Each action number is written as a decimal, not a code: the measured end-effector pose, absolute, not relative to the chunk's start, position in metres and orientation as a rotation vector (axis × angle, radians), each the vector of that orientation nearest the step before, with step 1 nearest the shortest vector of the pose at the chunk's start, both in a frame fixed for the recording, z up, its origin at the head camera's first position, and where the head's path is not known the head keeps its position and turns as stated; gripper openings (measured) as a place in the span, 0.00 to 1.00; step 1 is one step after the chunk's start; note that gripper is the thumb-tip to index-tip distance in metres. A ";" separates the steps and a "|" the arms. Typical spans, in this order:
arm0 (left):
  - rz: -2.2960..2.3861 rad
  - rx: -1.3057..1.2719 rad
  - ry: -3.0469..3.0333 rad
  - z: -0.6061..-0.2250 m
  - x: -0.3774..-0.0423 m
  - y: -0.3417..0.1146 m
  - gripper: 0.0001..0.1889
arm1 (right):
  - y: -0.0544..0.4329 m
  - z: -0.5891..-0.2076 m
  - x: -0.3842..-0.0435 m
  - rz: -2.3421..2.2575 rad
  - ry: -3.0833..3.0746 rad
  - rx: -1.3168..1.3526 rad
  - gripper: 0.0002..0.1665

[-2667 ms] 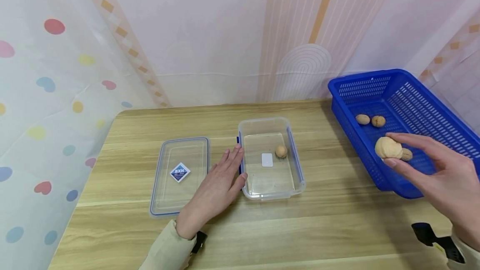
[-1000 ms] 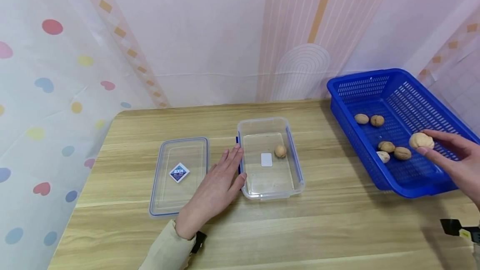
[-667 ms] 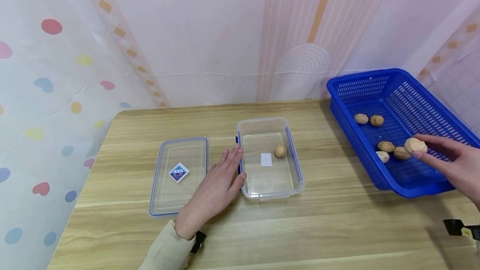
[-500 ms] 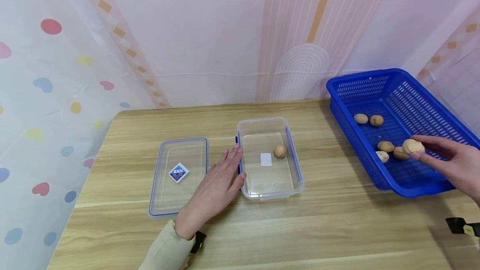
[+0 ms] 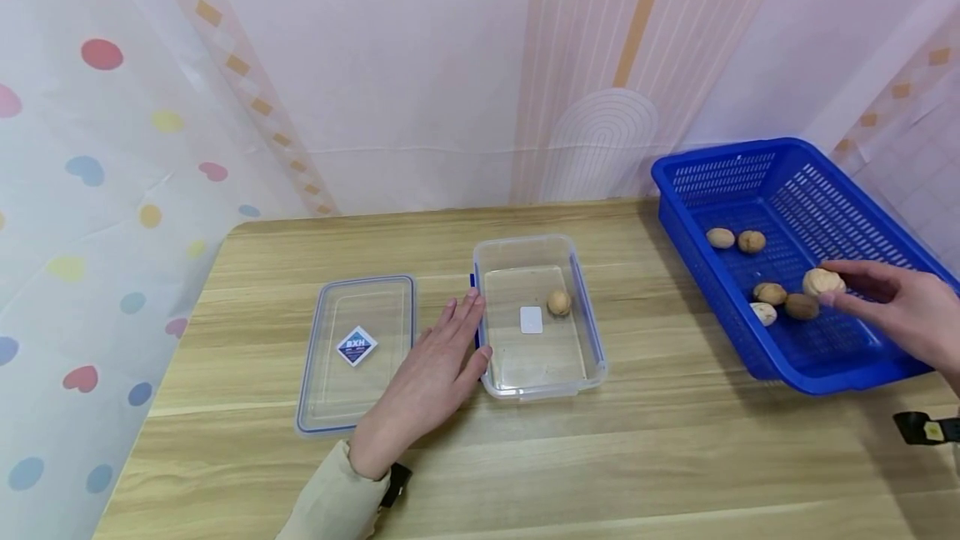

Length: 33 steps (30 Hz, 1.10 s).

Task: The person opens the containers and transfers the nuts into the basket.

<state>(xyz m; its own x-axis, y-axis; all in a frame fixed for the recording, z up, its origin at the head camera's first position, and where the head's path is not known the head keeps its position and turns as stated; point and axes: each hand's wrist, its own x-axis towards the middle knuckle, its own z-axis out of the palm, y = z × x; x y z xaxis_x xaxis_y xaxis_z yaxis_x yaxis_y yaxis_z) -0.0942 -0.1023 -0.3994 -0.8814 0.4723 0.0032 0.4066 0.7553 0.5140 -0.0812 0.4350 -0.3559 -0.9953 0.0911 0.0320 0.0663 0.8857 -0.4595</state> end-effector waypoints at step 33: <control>0.795 0.694 2.827 -0.401 -0.094 -0.101 0.34 | 0.460 -0.356 -0.122 0.605 -3.271 -0.084 0.33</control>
